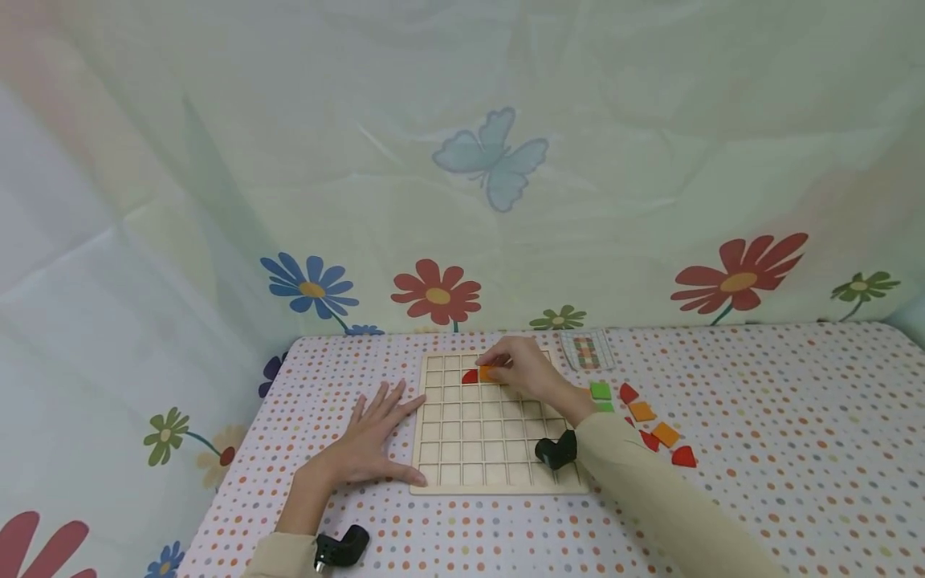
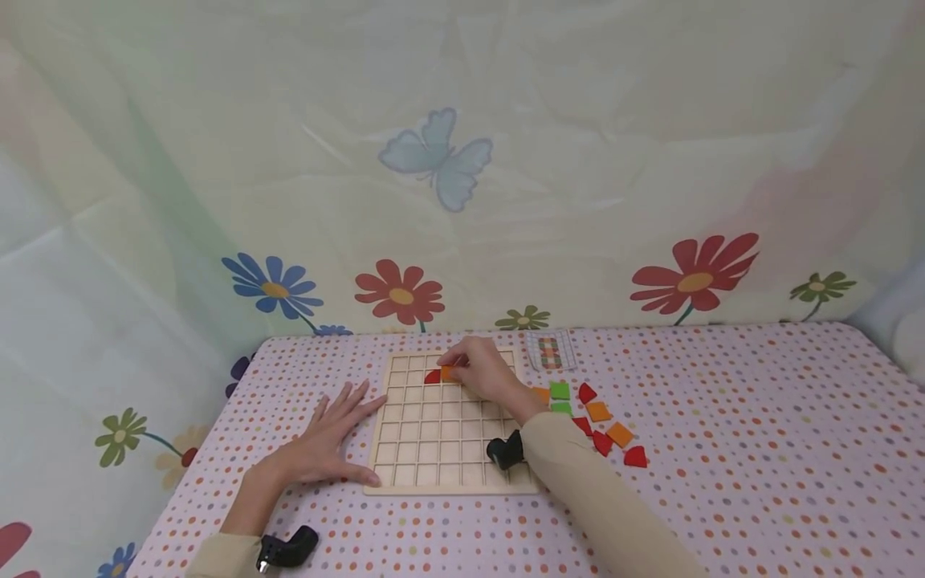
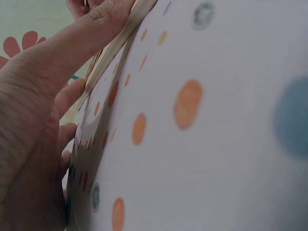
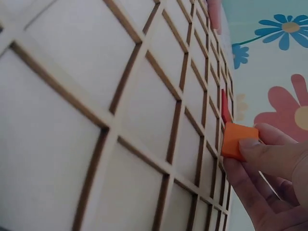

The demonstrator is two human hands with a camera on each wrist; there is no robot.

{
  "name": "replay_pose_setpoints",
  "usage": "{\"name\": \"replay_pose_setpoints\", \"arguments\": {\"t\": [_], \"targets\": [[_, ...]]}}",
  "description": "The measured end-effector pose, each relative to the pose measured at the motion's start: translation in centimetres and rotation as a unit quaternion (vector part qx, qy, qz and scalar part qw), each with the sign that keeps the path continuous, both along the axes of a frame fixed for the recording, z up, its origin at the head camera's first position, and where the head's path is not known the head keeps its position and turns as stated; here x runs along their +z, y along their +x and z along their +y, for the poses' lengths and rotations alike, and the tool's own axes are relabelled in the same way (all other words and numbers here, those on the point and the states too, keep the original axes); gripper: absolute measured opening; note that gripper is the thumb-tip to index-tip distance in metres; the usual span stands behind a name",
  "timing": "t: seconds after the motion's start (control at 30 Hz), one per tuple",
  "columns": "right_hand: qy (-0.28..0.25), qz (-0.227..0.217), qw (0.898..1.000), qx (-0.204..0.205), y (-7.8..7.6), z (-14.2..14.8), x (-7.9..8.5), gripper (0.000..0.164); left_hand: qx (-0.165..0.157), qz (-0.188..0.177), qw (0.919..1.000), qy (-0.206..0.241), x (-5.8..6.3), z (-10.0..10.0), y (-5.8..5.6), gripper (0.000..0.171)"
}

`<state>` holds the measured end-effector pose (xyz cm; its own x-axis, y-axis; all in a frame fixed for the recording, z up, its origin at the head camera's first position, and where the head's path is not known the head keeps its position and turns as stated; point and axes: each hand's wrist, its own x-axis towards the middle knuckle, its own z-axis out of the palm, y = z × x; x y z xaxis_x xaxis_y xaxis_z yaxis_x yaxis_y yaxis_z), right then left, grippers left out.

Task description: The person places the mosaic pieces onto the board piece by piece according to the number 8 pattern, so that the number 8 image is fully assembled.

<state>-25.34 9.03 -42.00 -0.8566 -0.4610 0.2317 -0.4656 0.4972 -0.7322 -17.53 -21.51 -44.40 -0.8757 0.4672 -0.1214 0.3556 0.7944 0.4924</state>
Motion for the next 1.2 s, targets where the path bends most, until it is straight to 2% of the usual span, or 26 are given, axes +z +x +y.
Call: {"name": "replay_pose_setpoints", "arguments": {"t": [0.2,0.4,0.67,0.83,1.2], "targets": [[0.028,0.003,1.0,-0.01,-0.2,-0.3,0.0,0.019,0.001,0.002,1.0,-0.003,0.1,-0.1,0.0,0.117],[0.046,0.01,0.999,0.003,-0.6,-0.3,0.3,0.02,0.001,0.004,1.0,0.003,0.2,-0.2,-0.1,0.117],[0.068,-0.017,0.998,0.008,-0.9,-0.6,0.5,0.019,-0.003,0.007,1.0,0.002,-0.1,-0.4,-0.1,0.117],[0.092,-0.016,0.996,-0.001,-0.8,-1.1,0.6,0.019,-0.005,0.007,1.0,0.003,0.0,-0.4,0.0,0.116],[0.127,0.043,0.991,0.01,-0.6,-1.3,0.5,0.02,-0.004,0.006,1.0,0.001,-0.2,-0.2,-0.1,0.116]]}}
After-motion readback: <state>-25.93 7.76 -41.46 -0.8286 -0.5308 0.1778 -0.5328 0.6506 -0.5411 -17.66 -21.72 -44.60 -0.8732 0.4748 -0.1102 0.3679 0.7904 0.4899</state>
